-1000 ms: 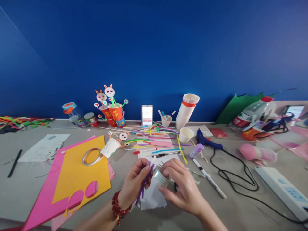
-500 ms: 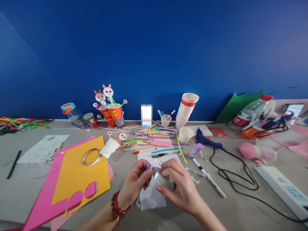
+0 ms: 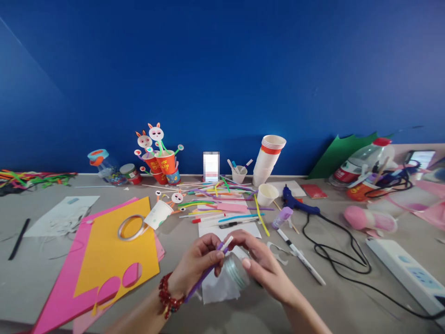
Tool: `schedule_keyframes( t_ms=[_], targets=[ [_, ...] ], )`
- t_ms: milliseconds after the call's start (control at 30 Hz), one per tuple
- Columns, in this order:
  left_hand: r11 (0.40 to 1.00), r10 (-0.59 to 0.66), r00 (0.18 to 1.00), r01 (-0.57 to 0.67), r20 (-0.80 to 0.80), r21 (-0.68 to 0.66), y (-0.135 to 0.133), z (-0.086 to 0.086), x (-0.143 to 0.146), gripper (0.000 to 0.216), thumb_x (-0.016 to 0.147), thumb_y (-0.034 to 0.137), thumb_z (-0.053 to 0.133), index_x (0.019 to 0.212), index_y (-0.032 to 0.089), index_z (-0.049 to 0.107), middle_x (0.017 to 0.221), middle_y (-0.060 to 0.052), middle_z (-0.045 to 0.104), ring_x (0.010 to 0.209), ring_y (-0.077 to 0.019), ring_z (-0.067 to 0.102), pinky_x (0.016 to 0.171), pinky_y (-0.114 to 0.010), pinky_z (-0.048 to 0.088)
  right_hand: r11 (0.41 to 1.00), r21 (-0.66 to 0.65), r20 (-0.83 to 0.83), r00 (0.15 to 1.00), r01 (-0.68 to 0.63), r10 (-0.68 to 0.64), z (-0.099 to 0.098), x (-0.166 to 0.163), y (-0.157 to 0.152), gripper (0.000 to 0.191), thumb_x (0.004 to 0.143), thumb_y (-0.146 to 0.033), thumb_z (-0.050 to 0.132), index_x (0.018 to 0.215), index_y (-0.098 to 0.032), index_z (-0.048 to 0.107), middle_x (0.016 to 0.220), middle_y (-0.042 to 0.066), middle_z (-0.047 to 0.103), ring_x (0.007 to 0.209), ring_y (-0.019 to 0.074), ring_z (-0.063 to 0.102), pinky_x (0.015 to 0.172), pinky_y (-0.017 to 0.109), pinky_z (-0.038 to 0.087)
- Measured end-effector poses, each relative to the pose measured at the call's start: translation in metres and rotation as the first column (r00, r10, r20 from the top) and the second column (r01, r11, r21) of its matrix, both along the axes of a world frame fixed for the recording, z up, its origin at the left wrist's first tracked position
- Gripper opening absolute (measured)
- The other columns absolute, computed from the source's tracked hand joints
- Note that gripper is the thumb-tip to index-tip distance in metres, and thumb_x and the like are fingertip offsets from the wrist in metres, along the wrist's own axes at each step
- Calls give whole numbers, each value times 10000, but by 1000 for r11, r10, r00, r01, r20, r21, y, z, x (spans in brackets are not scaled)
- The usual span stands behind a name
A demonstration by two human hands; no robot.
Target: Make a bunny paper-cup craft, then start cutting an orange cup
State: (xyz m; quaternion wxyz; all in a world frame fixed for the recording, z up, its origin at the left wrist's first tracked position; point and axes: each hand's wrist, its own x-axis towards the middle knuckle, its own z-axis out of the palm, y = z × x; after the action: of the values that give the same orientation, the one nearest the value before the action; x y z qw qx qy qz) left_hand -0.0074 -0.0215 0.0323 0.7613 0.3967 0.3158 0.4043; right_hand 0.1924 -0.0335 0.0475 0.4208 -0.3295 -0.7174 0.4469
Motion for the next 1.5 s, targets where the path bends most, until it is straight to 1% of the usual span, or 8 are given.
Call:
schedule_keyframes(
  t_ms=[300,400,533,633,900,1067,1233,1500],
  targets=[
    [950,49,976,20,-212,311,-6,2,-5,205,900,346,643,926,198,504,769,8,539,612,-96,510,555,-202,431,980,-197,-62,998,-34,22,-7,-10,5,271,904,-450,605,954,-183,608,839,23,601,760,161,574,680,268,484],
    [771,209,906,80,-369,631,-7,2,-9,58,933,211,550,989,198,542,895,-53,566,765,-154,560,695,-266,485,962,-273,-123,992,-7,-28,-13,-12,5,322,892,-462,629,1050,-183,602,857,26,620,750,156,571,669,268,476],
    [429,405,798,265,-446,864,-5,2,-13,390,852,87,553,1225,200,527,1180,-157,595,1088,-273,585,924,-386,491,953,-302,-224,971,8,-79,-13,-16,5,329,888,-499,633,981,-188,583,848,27,616,779,171,586,718,292,488],
    [338,481,724,367,-495,866,-5,0,-12,570,819,81,585,1362,204,464,1273,-168,597,1171,-295,581,989,-399,483,942,-337,-280,955,-5,-95,-12,-18,6,352,886,-538,627,931,-197,555,818,16,600,762,170,590,712,290,489],
    [421,587,650,265,-483,868,-5,-10,-11,434,907,94,509,1320,226,520,1173,-120,694,1078,-240,663,920,-346,540,959,-271,-249,957,82,-152,-21,-19,1,545,829,-656,636,1133,-228,488,980,76,638,876,213,644,723,323,539],
    [435,664,609,157,-434,887,-4,-12,-14,341,931,124,498,1228,227,628,1120,-106,725,1059,-241,676,925,-348,536,941,158,22,952,299,-306,-19,-22,-8,496,795,-594,714,1083,-228,545,1144,113,581,1072,280,593,870,397,525],
    [429,649,659,95,-380,898,-5,-9,-16,395,903,87,532,1246,248,645,1134,-89,740,1055,-238,690,943,-326,514,824,504,166,907,260,-387,-12,-29,-17,188,870,-352,680,959,-218,583,1054,103,582,927,264,575,778,401,497],
    [528,658,643,-25,-391,849,-10,-13,-13,294,899,142,591,1138,268,708,1076,-63,766,1000,-233,714,891,-314,526,809,550,195,911,205,-364,-7,-29,-20,145,912,-315,605,854,-220,511,952,82,586,928,272,540,850,458,457]
  ],
)
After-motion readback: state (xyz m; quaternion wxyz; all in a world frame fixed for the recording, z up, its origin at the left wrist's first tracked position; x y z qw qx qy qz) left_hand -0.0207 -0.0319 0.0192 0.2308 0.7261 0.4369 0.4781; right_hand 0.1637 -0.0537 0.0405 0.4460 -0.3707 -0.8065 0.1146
